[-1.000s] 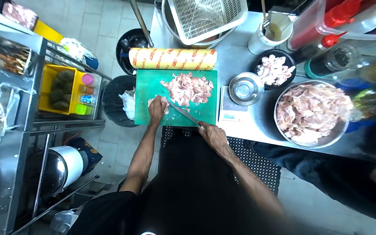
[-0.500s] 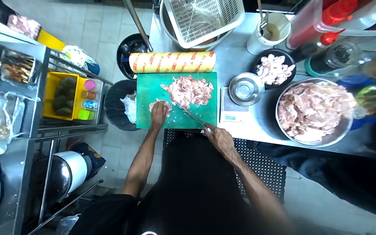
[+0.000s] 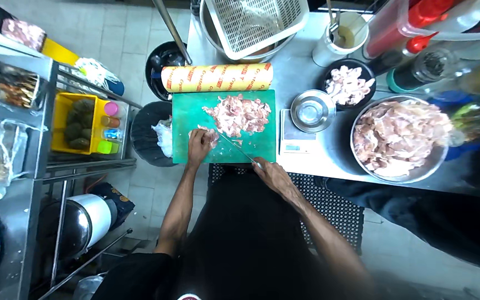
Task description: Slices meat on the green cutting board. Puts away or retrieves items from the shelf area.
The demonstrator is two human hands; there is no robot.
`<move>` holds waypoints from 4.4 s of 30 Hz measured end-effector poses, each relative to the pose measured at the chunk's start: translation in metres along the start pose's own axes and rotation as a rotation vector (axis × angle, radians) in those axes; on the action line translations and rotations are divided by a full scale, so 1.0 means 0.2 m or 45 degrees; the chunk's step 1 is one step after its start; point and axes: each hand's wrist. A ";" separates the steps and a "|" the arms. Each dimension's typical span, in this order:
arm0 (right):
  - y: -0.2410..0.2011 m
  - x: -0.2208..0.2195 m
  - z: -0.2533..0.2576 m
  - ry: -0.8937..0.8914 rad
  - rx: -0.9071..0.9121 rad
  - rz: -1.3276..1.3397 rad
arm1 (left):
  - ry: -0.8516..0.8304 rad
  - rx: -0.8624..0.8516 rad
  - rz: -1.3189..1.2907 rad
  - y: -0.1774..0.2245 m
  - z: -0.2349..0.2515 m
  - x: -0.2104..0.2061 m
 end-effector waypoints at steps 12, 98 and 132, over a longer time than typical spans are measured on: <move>-0.06 -0.02 0.16 -0.095 0.065 0.041 | 0.021 -0.162 0.017 -0.04 0.15 0.11; 0.11 0.40 0.49 -0.265 0.387 -0.934 | 0.504 0.239 -0.032 0.05 -0.37 -0.28; 0.09 0.01 0.28 -0.094 0.210 -0.369 | 0.009 0.653 -0.084 0.21 -0.31 -0.10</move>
Point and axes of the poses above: each hand's wrist, its own z-axis towards the middle knuckle, its own x-axis out of the back of the hand, y = z × x, and after that the axes turned 11 degrees about -y, right-handed
